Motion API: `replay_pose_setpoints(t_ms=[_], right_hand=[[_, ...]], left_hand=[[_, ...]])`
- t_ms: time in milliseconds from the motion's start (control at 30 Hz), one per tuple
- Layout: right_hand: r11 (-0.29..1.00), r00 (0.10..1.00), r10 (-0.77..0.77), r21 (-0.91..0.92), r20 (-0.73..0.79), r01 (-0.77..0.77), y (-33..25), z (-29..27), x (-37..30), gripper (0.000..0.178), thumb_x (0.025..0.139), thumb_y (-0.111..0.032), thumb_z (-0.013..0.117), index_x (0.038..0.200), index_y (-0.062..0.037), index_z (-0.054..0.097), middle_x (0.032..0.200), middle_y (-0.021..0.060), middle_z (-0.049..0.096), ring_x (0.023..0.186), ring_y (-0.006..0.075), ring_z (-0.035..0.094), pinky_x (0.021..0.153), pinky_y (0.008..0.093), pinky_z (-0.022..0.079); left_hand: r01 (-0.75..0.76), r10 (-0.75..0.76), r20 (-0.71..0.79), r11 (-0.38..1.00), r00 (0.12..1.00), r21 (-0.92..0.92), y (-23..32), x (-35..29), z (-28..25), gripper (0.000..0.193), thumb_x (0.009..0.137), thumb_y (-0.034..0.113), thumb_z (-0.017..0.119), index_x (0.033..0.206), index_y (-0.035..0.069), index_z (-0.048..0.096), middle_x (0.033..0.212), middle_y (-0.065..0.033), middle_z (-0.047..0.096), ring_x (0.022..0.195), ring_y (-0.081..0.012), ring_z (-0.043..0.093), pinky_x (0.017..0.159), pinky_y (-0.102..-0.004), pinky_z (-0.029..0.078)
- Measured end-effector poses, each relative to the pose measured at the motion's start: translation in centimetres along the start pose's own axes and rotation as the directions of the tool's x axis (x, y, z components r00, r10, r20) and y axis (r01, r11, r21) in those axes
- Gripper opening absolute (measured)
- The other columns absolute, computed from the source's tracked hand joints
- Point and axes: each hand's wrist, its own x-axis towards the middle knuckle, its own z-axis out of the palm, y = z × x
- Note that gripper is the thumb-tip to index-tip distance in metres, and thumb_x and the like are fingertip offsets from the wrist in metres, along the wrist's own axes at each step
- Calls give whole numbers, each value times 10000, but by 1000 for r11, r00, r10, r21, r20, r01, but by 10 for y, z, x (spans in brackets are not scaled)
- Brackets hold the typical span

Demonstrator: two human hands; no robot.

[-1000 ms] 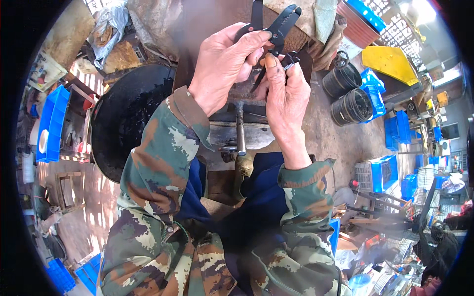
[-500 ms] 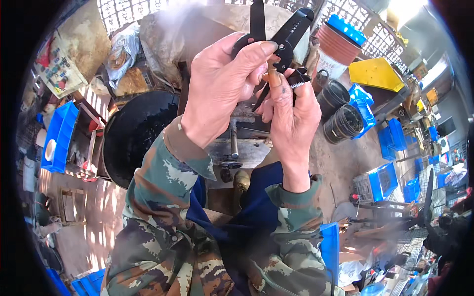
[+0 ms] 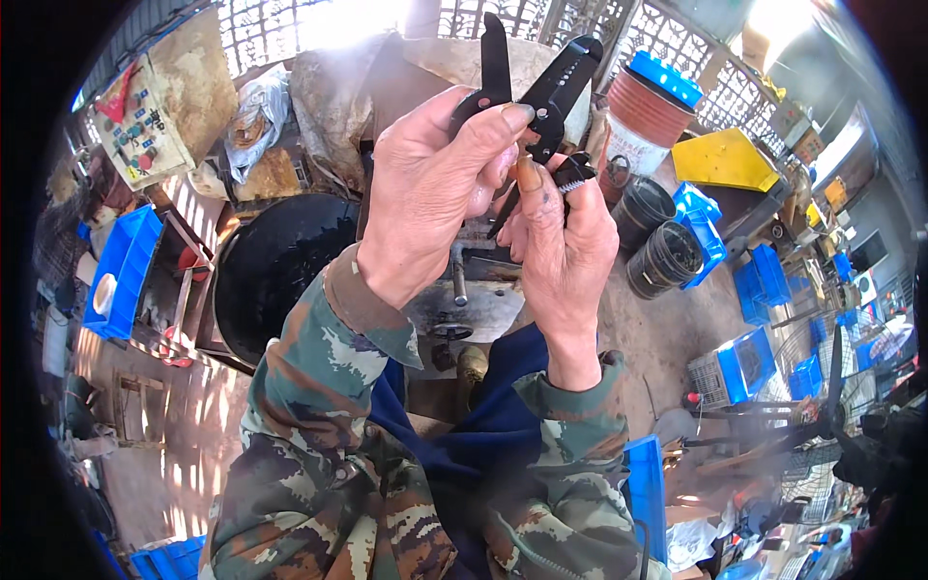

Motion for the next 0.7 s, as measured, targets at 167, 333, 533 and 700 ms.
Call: replay_pose_setpoints(t_ms=[167, 333, 533, 700], right_hand=[[1000, 1000, 4, 8, 15, -5, 5, 5, -8, 240, 1035, -199, 591, 1104, 31, 594, 661, 14, 594, 537, 54, 549, 476, 218, 427], [1000, 999, 23, -17, 38, -22, 0, 2, -12, 245, 1032, -206, 596, 1092, 31, 615, 671, 11, 600, 548, 55, 555, 486, 217, 435], [1000, 999, 2, -29, 52, 0, 5, 7, -22, 243, 1031, -193, 591, 1115, 33, 623, 690, 14, 607, 565, 59, 564, 506, 223, 448], [999, 998, 11, -41, 60, -9, 10, 9, -33, 240, 1032, -191, 586, 1124, 27, 624, 690, 15, 602, 561, 66, 565, 508, 227, 451]], left_hand=[[7, -7, -3, 1000, 1000, -7, -6, -6, -9, 155, 973, 160, 664, 988, 6, 661, 731, 1, 569, 570, -19, 454, 456, -163, 288], [4, -4, -24, 1000, 1000, -10, -9, -11, -10, 143, 975, 151, 662, 1003, 11, 666, 743, -5, 580, 578, -19, 458, 455, -162, 286], [4, -5, -12, 999, 1000, -54, -11, -21, -17, 119, 972, 133, 664, 1001, 18, 669, 745, -5, 583, 580, -21, 461, 455, -165, 284], [42, -43, -21, 997, 999, -64, -20, -28, -26, 128, 963, 148, 683, 989, 24, 667, 738, 0, 585, 570, -21, 459, 456, -174, 296]])
